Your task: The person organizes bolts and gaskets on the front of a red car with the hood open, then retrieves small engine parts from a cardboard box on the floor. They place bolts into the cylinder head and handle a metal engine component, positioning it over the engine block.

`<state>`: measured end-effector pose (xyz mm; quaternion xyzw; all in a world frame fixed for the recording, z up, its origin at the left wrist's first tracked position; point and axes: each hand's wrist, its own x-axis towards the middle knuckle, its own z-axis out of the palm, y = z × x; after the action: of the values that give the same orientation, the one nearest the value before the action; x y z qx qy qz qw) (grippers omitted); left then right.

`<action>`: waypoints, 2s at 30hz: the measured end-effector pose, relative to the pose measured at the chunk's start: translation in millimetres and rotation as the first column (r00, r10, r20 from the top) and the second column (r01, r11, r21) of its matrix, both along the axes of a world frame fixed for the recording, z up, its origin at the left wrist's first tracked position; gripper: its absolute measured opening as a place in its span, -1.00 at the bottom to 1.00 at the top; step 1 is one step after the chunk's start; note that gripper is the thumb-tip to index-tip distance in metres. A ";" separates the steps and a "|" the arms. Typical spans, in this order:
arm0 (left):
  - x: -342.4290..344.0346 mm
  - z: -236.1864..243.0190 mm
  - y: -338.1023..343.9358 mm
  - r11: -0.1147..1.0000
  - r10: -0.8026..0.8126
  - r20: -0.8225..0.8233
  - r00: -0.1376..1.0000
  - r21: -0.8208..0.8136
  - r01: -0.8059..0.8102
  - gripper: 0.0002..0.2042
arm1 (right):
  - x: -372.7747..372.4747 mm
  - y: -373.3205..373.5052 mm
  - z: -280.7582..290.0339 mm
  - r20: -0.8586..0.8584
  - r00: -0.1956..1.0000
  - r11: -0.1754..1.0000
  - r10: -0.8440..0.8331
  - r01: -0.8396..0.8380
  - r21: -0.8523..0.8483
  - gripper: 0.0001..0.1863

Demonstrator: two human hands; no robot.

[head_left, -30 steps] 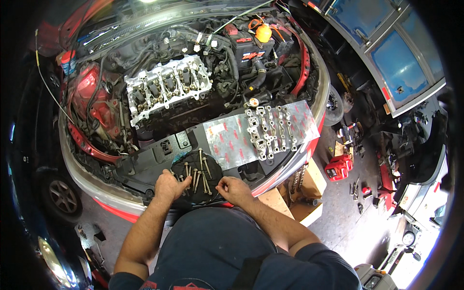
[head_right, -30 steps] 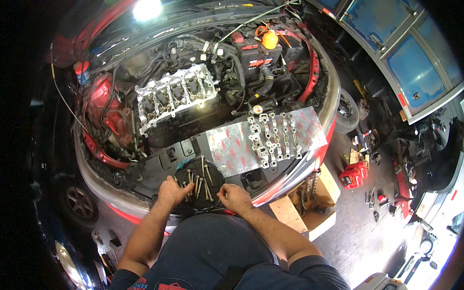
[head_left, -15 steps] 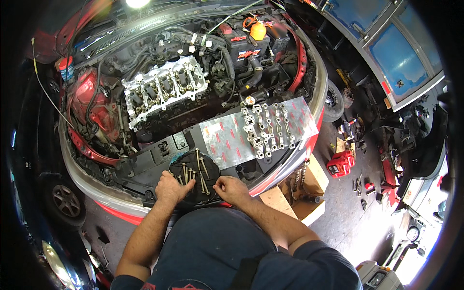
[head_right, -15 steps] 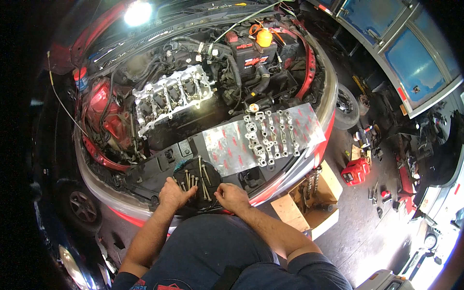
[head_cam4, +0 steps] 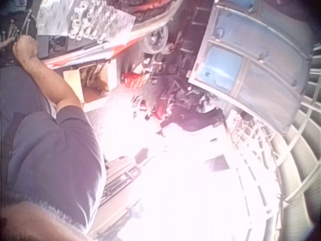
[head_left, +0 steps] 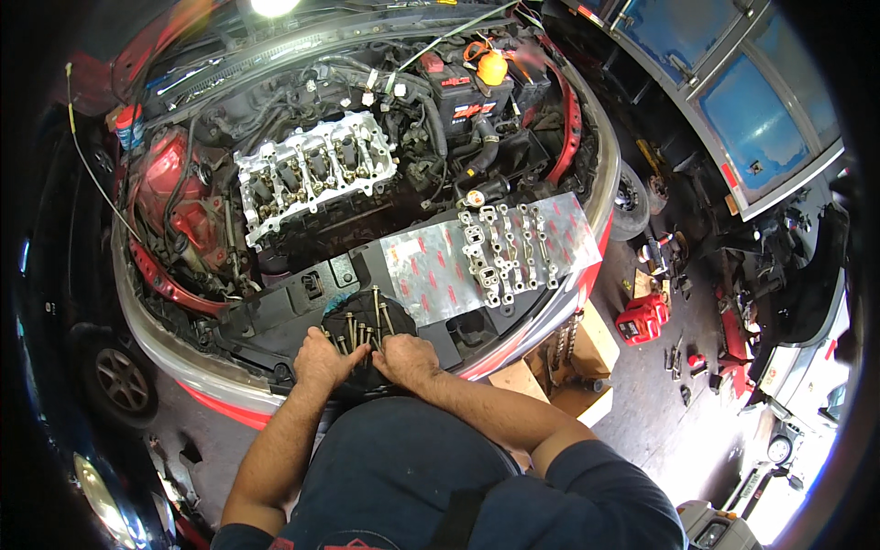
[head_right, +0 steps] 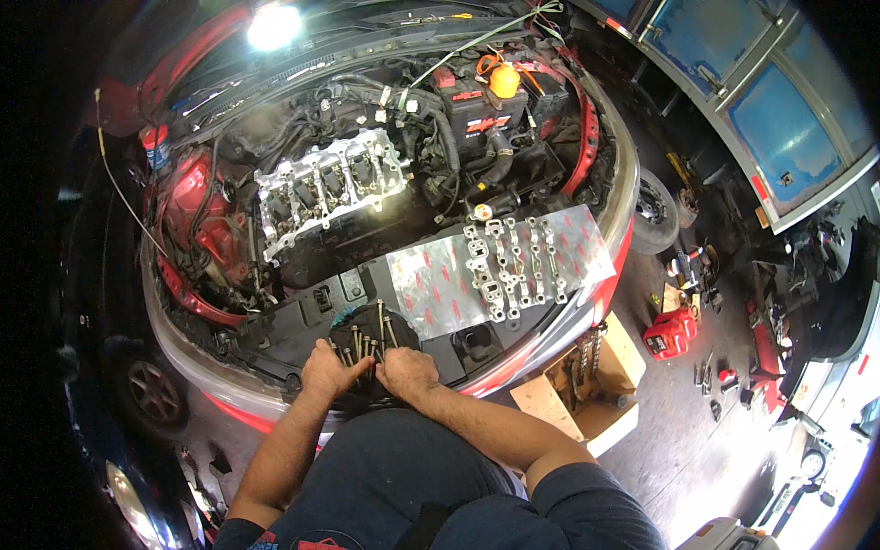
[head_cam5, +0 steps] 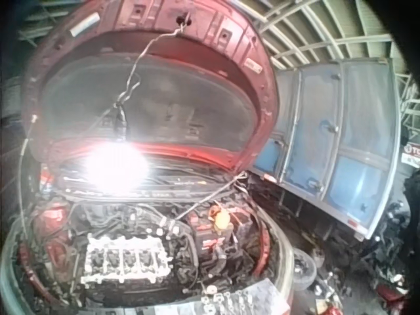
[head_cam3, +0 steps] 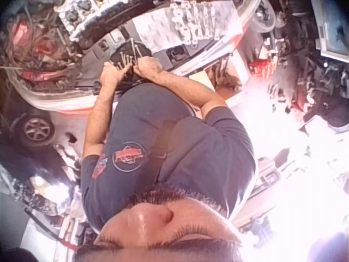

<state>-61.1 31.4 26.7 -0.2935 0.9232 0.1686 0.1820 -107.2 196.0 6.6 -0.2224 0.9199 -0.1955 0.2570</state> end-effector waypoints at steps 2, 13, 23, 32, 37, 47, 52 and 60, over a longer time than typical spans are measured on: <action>-0.1 0.0 -1.6 1.000 0.000 -0.002 1.000 0.008 0.000 -0.11 | -3.6 0.5 -1.3 -0.003 1.000 1.000 -0.026 0.026 -0.018 -0.57; 26.8 -30.7 -14.7 0.993 -0.052 -0.386 0.921 0.074 0.087 -0.41 | -55.1 -23.2 2.4 -0.103 0.981 0.987 -0.162 0.162 -0.005 -0.55; 18.7 -35.2 -12.5 0.983 -0.057 -0.434 0.899 0.134 0.127 -0.67 | -53.9 -33.3 -9.6 -0.114 0.978 0.983 -0.175 0.167 -0.076 -0.60; -2.2 -15.7 -5.2 0.999 -0.045 -0.157 0.987 -0.013 0.043 -0.57 | -34.8 -3.6 -7.1 -0.134 0.982 0.960 -0.135 0.096 -0.265 -0.61; -5.9 -11.3 -12.5 0.999 -0.050 -0.205 0.978 -0.010 0.049 -0.61 | -17.7 -1.4 -19.2 -0.048 0.989 0.969 -0.137 0.124 -0.212 -0.59; -13.9 -24.2 -16.6 0.950 -0.204 -0.531 0.822 0.094 0.296 -0.60 | -9.4 16.9 -42.7 -0.078 0.984 0.879 -0.159 0.105 -0.466 -0.58; 7.5 -32.8 -19.0 0.951 -0.079 -0.650 0.756 0.177 0.252 -0.64 | -1.6 17.5 -48.1 -0.096 0.968 0.883 -0.231 0.167 -0.439 -0.61; 23.4 -52.6 -22.4 0.906 -0.009 -0.633 0.774 0.323 0.275 -0.80 | -5.7 17.6 -56.7 0.034 0.989 0.849 -0.147 0.143 -0.509 -0.64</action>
<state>-37.7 8.9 -25.9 -0.1067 0.8970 0.4244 -0.0622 -113.0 213.6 -50.1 -0.2131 0.8504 -0.4499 0.1705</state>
